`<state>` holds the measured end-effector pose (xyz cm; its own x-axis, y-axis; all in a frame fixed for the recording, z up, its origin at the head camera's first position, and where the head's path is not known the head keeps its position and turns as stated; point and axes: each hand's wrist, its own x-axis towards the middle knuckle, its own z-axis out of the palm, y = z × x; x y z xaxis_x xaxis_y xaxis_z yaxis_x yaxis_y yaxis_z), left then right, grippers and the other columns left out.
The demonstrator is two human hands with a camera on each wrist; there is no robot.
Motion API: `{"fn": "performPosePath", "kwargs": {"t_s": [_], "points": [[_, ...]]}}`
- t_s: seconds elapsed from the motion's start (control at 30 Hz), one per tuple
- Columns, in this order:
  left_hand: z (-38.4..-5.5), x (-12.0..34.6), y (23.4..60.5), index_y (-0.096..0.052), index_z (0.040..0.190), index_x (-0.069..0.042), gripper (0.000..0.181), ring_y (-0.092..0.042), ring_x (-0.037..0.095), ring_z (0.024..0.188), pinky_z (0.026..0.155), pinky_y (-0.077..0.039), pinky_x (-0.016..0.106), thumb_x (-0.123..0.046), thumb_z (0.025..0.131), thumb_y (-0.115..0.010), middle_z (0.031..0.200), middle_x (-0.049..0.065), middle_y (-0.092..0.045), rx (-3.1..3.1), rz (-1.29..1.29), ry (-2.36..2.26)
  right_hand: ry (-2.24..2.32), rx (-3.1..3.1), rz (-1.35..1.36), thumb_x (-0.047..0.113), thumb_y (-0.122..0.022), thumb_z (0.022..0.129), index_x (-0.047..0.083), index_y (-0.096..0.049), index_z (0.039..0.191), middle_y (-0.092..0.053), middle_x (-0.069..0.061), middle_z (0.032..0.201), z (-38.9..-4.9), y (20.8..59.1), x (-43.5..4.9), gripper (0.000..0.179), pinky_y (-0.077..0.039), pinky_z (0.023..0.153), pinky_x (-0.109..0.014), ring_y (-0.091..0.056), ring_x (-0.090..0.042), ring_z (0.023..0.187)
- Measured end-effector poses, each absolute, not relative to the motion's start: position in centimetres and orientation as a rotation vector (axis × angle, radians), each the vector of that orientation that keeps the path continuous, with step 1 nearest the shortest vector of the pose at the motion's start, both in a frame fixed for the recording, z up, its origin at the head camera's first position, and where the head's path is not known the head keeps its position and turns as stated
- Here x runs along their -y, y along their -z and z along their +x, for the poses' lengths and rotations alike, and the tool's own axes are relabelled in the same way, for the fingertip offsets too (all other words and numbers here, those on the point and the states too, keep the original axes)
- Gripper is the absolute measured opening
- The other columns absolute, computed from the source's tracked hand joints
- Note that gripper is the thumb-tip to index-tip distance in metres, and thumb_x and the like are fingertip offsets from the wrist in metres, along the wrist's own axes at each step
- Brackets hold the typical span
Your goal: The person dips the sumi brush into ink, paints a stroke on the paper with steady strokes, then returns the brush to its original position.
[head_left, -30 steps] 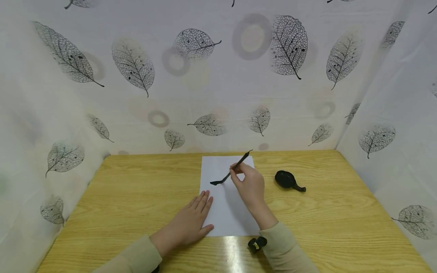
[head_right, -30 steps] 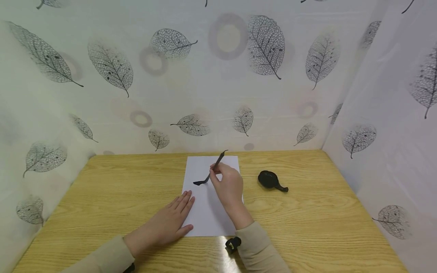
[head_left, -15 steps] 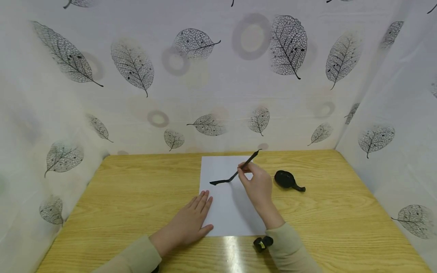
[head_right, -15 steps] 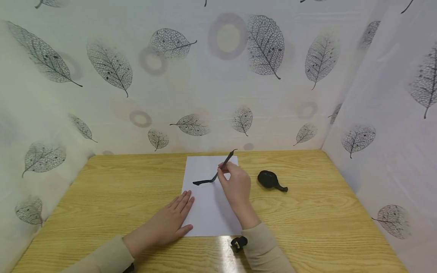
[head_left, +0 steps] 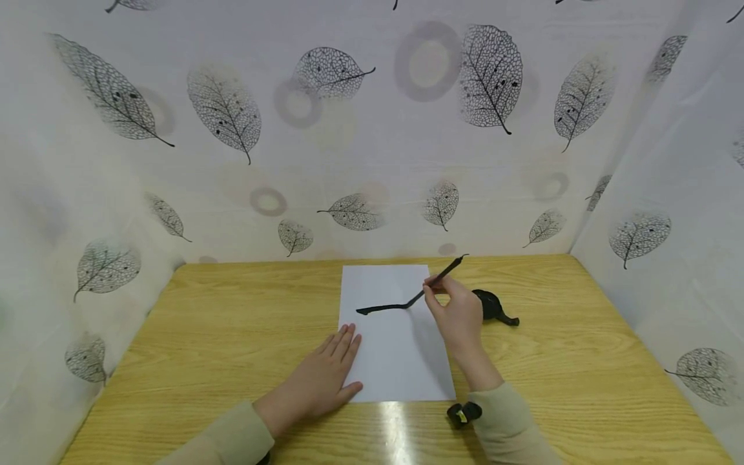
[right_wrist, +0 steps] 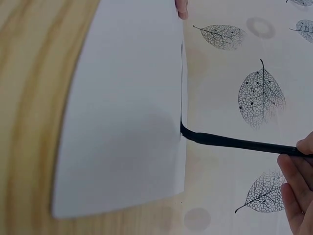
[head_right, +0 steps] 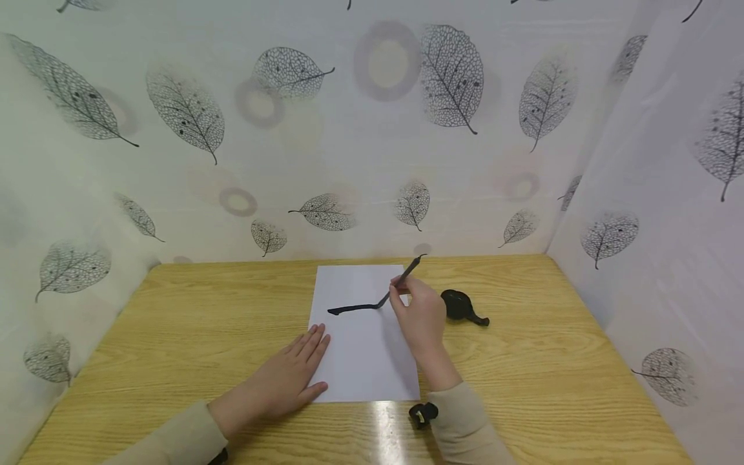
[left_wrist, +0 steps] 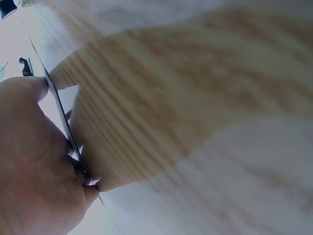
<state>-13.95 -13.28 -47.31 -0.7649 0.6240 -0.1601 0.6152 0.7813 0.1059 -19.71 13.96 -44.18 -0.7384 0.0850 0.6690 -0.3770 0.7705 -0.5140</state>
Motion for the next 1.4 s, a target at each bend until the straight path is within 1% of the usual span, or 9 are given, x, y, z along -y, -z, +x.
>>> {"fn": "performPosePath", "kwargs": {"t_s": [0.27,0.5,0.57,0.77,0.93,1.07,1.4], "points": [[-14.0,13.3,47.5,-0.026,0.166,0.002,0.083,-0.020,0.037,0.165,0.134,-0.027,0.048,-0.053,0.109,-0.049,0.176,0.023,-0.018,-2.789,0.981,-0.059,-0.811,2.266,0.193,0.005,-0.083,0.089,0.004,-0.079,0.097,-0.083,-0.011,0.089,-19.5,44.3,-15.3,0.009,-0.059,0.062,-0.046,-0.080,-0.029,0.078],[-14.0,13.3,47.5,-0.027,0.166,0.003,0.082,-0.021,0.037,0.165,0.134,-0.027,0.048,-0.053,0.109,-0.049,0.176,0.023,-0.019,-2.790,0.982,-0.062,-0.781,2.267,0.190,0.004,-0.084,0.088,0.006,-0.079,0.097,-0.083,-0.010,0.088,-19.2,44.5,-16.4,0.010,-0.055,0.057,-0.041,-0.080,-0.027,0.076],[-14.0,13.3,47.5,-0.027,0.166,0.003,0.082,-0.021,0.037,0.165,0.134,-0.027,0.048,-0.053,0.109,-0.049,0.176,0.023,-0.019,-2.788,0.980,-0.068,-0.783,2.270,0.191,0.004,-0.083,0.088,0.005,-0.079,0.096,-0.083,-0.010,0.088,-19.1,44.5,-16.7,0.009,-0.056,0.057,-0.042,-0.080,-0.028,0.076],[-14.0,13.2,47.4,-0.026,0.166,0.003,0.082,-0.021,0.037,0.165,0.134,-0.028,0.049,-0.052,0.109,-0.049,0.176,0.024,-0.019,-2.784,0.976,-0.069,-0.794,2.289,0.175,0.003,-0.082,0.090,0.004,-0.078,0.097,-0.083,-0.013,0.089,-18.7,44.4,-17.2,0.008,-0.059,0.061,-0.047,-0.080,-0.030,0.076],[-13.9,13.2,47.2,-0.026,0.166,0.003,0.082,-0.021,0.037,0.165,0.134,-0.028,0.049,-0.052,0.109,-0.049,0.176,0.024,-0.019,-2.786,0.983,-0.056,-0.786,2.296,0.155,0.001,-0.081,0.090,0.002,-0.077,0.097,-0.082,-0.013,0.087,-18.5,44.3,-17.6,0.008,-0.058,0.061,-0.048,-0.080,-0.030,0.075],[-13.8,13.2,46.9,-0.027,0.165,0.004,0.082,-0.021,0.038,0.165,0.134,-0.028,0.049,-0.051,0.109,-0.050,0.176,0.025,-0.019,-2.780,0.986,-0.075,-0.786,2.315,0.144,0.002,-0.081,0.090,0.002,-0.077,0.098,-0.082,-0.014,0.088,-18.4,44.2,-17.8,0.009,-0.059,0.062,-0.049,-0.080,-0.030,0.075],[-14.0,13.3,47.6,-0.026,0.166,0.003,0.083,-0.020,0.037,0.165,0.134,-0.027,0.049,-0.053,0.109,-0.049,0.176,0.024,-0.018,-2.794,0.991,-0.066,-0.817,2.391,0.123,0.005,-0.079,0.093,0.002,-0.077,0.101,-0.082,-0.014,0.091,-18.5,44.1,-18.2,0.008,-0.062,0.072,-0.052,-0.080,-0.031,0.079]]}}
